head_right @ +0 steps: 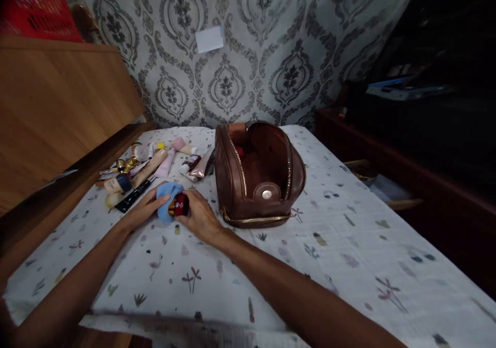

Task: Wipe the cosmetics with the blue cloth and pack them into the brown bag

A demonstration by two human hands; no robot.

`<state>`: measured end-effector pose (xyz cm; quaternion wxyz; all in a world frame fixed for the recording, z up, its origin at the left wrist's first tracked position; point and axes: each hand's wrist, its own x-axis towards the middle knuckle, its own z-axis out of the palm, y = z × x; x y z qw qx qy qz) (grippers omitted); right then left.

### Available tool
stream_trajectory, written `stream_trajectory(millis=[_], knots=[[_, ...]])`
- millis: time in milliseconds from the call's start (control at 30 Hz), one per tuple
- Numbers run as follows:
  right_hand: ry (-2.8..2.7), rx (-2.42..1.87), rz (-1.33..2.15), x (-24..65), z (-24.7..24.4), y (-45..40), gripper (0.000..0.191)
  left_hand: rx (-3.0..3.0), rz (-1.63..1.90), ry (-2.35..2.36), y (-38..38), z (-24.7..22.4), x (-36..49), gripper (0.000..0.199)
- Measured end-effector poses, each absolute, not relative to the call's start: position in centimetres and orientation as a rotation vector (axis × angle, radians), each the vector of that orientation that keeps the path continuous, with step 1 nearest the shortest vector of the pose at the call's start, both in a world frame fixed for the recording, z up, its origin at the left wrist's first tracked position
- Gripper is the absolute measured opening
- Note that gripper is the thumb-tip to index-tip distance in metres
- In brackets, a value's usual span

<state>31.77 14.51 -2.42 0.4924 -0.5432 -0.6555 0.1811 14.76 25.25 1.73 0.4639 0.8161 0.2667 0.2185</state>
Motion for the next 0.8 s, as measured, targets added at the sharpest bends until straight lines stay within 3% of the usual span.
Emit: stream_trajectory(millis=[367, 800], knots=[[-1.616, -1.264, 0.431, 31.9, -2.9, 14.5, 0.061, 1.913, 0.687, 0.656, 24.3, 1.2, 15.6, 0.031], [-1.265, -1.342, 0.714, 32.0, -2.3, 14.7, 0.049, 1.826, 0.660, 0.768, 24.7, 0.7, 15.5, 0.047]])
